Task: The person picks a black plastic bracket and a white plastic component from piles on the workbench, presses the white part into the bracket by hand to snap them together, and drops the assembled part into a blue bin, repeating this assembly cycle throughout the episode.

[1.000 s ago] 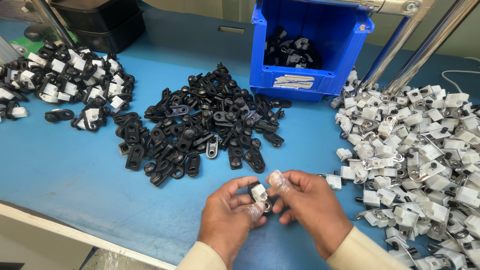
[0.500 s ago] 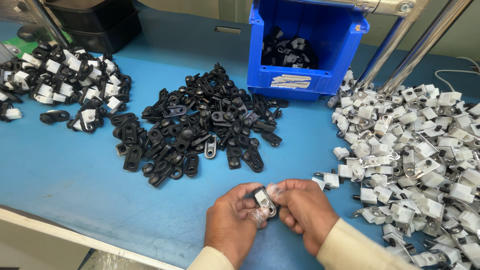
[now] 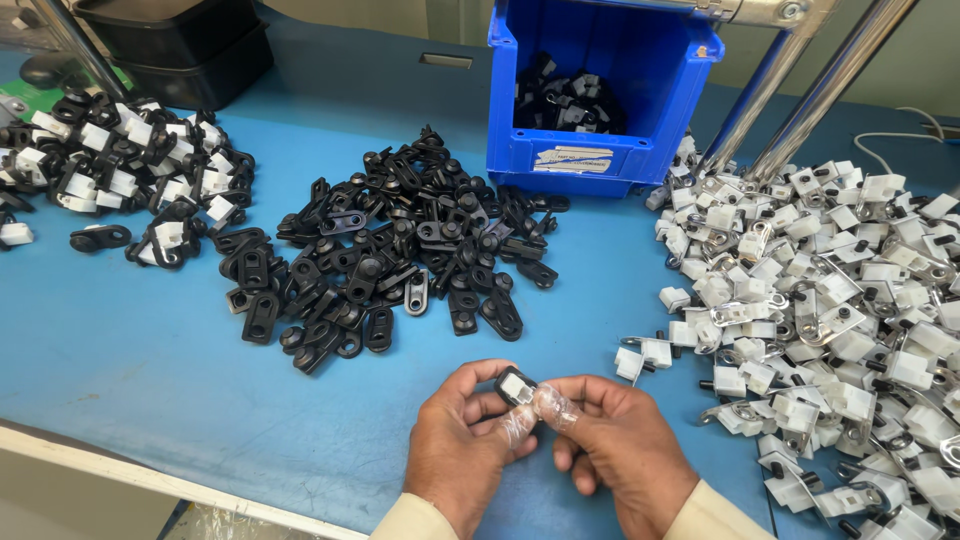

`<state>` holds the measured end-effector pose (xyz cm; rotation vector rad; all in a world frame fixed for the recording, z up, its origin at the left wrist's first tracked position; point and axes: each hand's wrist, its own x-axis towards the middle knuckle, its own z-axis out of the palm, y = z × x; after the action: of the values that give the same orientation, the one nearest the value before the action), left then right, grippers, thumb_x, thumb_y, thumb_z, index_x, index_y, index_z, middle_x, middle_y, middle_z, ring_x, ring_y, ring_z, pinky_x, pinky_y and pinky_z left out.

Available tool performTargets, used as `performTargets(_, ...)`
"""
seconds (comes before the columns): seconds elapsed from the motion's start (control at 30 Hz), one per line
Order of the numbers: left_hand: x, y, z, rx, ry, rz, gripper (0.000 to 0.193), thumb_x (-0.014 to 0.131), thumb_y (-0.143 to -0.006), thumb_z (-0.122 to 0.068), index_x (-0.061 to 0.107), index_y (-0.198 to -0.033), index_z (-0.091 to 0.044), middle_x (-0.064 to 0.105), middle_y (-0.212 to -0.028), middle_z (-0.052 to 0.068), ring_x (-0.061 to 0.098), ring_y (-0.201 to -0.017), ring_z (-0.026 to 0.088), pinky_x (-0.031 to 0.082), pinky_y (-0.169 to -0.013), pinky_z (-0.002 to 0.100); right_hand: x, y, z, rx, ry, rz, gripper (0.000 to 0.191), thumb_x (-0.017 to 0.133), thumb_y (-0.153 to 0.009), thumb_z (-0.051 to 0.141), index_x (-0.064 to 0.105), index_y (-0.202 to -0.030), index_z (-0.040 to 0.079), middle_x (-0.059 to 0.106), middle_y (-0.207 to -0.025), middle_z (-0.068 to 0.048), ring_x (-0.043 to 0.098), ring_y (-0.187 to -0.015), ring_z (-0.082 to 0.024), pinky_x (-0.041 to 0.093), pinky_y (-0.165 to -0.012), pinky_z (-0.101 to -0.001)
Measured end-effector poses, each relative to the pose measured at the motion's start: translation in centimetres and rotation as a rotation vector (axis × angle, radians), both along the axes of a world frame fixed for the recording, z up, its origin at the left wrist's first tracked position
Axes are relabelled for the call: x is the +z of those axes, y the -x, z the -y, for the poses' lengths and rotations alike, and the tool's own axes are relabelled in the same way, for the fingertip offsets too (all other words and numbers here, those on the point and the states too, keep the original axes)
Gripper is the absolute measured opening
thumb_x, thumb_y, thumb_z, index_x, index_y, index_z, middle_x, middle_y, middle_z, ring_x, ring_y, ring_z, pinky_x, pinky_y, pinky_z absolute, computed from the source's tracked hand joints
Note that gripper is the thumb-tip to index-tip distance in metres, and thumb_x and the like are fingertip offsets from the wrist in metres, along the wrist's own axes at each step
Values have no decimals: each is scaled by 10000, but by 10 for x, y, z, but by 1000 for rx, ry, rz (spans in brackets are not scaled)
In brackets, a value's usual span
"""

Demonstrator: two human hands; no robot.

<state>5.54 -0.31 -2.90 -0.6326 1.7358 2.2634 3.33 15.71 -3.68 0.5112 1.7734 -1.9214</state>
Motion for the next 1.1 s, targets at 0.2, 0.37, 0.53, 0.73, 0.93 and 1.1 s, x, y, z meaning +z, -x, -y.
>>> performTargets(0.2,9,-6,-1,-56,185,3,400,760,-843,7,690,-1225,-90,779,-938,76,756,-784,107,652,-658,261,0,-2,2,33,-54,-76,199,747,-883,97,763,-993,-67,665,-678,-82,495,-464,-99,331,-363,-248)
performTargets(0.37,15,-6,-8,38,166,95,356,762,-866,-2,663,-1196,-90,785,-926,83,755,-769,132,636,-671,255,0,-3,19,-174,-83,7,191,664,-920,135,733,-969,-36,625,-661,-102,463,-430,-126,306,-354,-274)
performTargets(0.53,14,-7,-4,48,44,68,335,776,-849,0,644,-1154,-45,773,-908,105,753,-771,134,638,-673,259,6,-11,11,-59,-46,-46,295,657,-959,262,731,-955,-24,684,-687,-85,520,-427,-121,363,-358,-273)
performTargets(0.73,9,-7,-6,104,22,58,316,742,-860,28,629,-1149,-35,761,-889,115,749,-763,165,642,-678,273,2,-10,24,-125,-108,-130,271,680,-936,212,750,-958,-50,640,-653,-115,501,-427,-131,361,-358,-271)
performTargets(0.93,6,-6,-2,119,-96,95,320,729,-875,29,606,-1165,-23,746,-896,113,745,-796,159,651,-714,284,5,-11,16,-81,-3,-69,279,678,-942,247,711,-938,-30,656,-638,-77,545,-446,-124,386,-374,-276)
performTargets(1.1,4,-6,-8,170,-15,95,317,735,-871,22,598,-1149,-44,747,-869,108,734,-776,186,631,-694,298,0,-9,27,-122,-138,-154,235,708,-929,196,750,-918,-36,633,-640,-108,499,-448,-128,377,-377,-266)
